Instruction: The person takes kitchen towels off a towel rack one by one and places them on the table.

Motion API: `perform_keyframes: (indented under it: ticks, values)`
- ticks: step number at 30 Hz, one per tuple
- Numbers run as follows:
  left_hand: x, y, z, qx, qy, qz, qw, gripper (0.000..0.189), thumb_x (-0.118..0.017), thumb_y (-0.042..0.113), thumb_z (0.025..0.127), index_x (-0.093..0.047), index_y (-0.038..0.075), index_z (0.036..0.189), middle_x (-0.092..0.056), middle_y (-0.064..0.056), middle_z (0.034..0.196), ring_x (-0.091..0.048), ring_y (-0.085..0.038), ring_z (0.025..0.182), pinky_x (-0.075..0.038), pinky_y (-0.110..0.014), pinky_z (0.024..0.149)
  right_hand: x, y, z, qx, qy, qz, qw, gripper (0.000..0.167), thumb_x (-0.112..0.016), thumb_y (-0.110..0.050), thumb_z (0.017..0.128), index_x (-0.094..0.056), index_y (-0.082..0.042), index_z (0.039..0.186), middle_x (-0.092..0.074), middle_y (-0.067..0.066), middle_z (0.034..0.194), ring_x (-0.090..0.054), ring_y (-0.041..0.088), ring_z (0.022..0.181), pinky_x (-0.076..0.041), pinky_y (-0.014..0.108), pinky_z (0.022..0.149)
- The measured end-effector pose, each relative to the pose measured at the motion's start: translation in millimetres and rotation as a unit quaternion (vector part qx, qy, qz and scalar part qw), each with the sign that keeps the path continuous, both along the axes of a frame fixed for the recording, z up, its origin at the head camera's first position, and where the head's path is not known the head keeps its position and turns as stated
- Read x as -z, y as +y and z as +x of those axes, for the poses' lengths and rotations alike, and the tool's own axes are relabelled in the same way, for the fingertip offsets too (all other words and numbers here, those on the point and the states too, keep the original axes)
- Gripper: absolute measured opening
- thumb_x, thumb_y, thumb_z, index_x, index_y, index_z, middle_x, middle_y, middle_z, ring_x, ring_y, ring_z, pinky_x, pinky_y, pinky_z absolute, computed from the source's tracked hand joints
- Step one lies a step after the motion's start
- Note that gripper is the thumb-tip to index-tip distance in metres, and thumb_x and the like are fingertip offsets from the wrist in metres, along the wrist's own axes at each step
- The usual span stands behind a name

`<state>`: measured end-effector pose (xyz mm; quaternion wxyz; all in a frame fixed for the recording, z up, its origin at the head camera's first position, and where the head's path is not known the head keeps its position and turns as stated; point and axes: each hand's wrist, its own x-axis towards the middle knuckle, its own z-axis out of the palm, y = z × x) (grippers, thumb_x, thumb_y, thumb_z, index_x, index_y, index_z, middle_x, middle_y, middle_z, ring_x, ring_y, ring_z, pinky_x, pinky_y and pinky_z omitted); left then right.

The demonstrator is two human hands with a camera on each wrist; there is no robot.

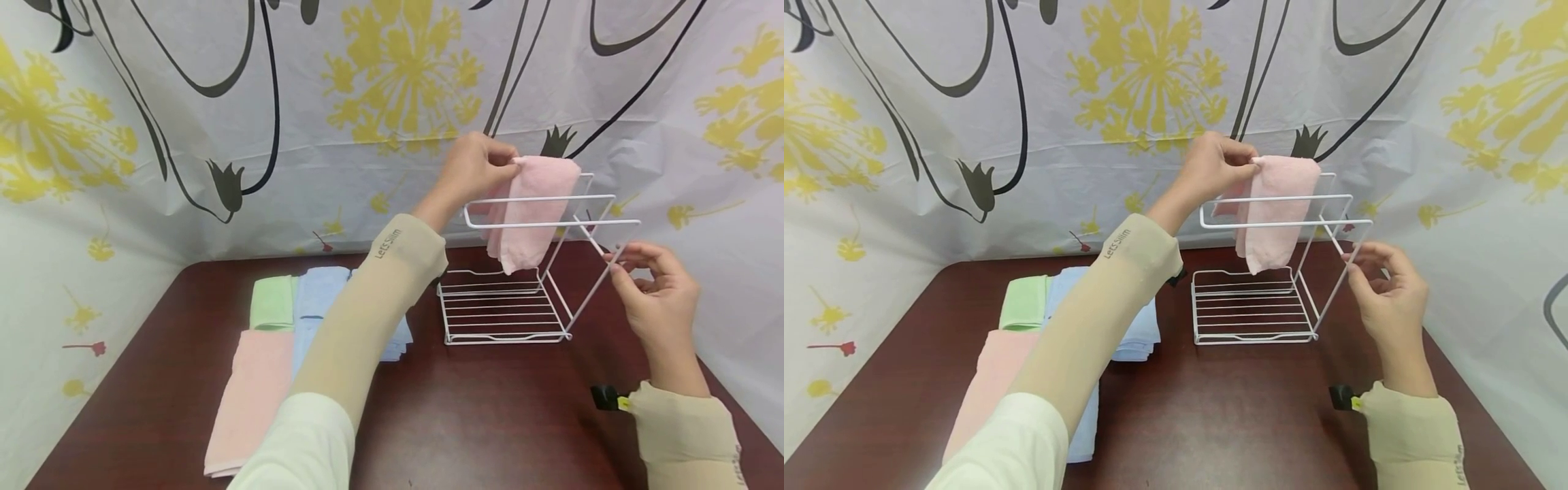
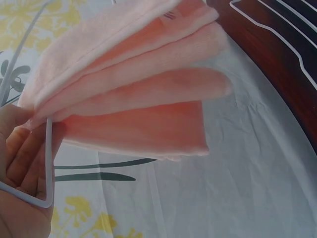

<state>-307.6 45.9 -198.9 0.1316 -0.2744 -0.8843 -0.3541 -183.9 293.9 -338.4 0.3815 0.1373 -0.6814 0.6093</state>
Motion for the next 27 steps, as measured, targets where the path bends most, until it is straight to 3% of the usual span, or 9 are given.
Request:
perform_keyframes:
  ticks: [7,13,19,25,27]
  values:
    - [3.1,-5.7,0.7,0.007,0.035,0.072,0.9968,0.008,-0.074,0.019,0.090,-0.080,0.015,0.091,-0.076,0.002,0.085,-0.062,0.000,0.076,-0.045,-0.009,0.071,-0.3,-2.4,-2.9,-0.003,0.015,0.008,0.9998,0.027,-0.060,0.018,0.082,-0.064,0.014,0.109,-0.075,-0.010,0.088,-0.065,0.001,0.081,-0.040,0.008,0.051]
    - [9.0,-11.6,1.1,0.033,0.066,0.148,0.9861,0.006,-0.076,0.010,0.087,-0.078,0.008,0.082,-0.077,-0.004,0.081,-0.069,-0.002,0.070,-0.051,-0.011,0.067,0.3,-2.0,-3.3,0.016,0.005,0.027,0.9995,0.028,-0.061,0.017,0.083,-0.067,0.010,0.110,-0.073,-0.012,0.089,-0.062,0.001,0.080,-0.039,0.008,0.051]
    - [11.9,-17.4,4.4,0.033,0.083,0.181,0.9794,0.004,-0.078,0.011,0.085,-0.079,0.008,0.085,-0.077,-0.004,0.081,-0.068,0.000,0.069,-0.051,-0.011,0.066,1.5,-2.4,-4.2,-0.017,0.016,-0.006,0.9997,0.028,-0.059,0.019,0.082,-0.065,0.014,0.109,-0.075,-0.009,0.087,-0.064,0.002,0.080,-0.042,0.008,0.052]
    - [9.6,-23.8,12.6,0.039,0.055,0.222,0.9727,0.008,-0.078,0.009,0.085,-0.080,0.005,0.090,-0.078,-0.007,0.085,-0.071,-0.004,0.072,-0.055,-0.015,0.068,3.5,-1.9,-5.7,-0.028,0.023,-0.016,0.9992,0.028,-0.060,0.019,0.082,-0.065,0.014,0.109,-0.074,-0.007,0.087,-0.065,0.002,0.080,-0.039,0.008,0.050]
    - [8.9,-26.3,15.3,0.053,0.048,0.249,0.9659,0.009,-0.077,0.007,0.084,-0.079,0.002,0.091,-0.078,-0.010,0.085,-0.072,-0.007,0.071,-0.057,-0.017,0.068,4.1,-1.3,-6.8,-0.030,0.025,-0.018,0.9991,0.028,-0.060,0.019,0.081,-0.064,0.015,0.109,-0.074,-0.007,0.087,-0.066,0.002,0.079,-0.038,0.009,0.049]
